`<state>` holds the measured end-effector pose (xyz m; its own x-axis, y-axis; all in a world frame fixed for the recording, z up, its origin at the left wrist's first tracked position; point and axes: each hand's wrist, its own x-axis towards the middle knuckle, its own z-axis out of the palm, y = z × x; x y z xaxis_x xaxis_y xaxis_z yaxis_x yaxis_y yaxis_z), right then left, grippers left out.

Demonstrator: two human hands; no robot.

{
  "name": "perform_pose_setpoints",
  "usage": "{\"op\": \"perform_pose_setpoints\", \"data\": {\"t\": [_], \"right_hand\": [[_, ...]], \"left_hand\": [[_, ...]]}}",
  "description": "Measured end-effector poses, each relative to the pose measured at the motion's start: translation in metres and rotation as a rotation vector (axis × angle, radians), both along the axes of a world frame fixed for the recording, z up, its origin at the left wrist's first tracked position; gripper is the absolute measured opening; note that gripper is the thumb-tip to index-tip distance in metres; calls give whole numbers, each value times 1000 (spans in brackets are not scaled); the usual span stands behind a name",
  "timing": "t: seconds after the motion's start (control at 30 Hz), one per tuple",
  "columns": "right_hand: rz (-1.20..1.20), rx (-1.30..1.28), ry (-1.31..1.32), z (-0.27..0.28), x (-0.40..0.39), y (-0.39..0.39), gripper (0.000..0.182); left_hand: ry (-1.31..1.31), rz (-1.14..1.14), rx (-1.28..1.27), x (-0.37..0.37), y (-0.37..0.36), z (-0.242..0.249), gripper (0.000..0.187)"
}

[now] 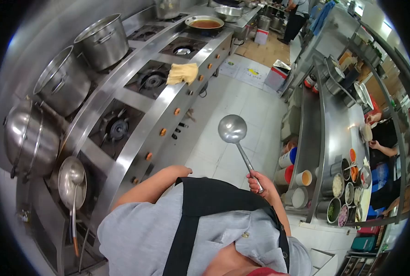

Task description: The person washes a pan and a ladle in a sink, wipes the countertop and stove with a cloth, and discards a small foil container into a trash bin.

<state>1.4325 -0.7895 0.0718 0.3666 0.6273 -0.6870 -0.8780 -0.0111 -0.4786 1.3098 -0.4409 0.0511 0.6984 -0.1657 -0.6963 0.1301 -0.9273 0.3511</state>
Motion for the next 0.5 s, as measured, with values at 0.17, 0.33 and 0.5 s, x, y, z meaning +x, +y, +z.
{"op": "perform_pose_setpoints", "data": {"t": [0.17,0.33,0.5], "right_hand": [[53,-38,-27,13,79,29,27],[-45,26,46,14,149,50,27],[-106,48,135,-3,237,50,23]], "left_hand": [[-137,-1,7,91,34,-3,49],[-107,-24,124,179,60,-16,50],[-184,26,128,259,77,-15,50]]}}
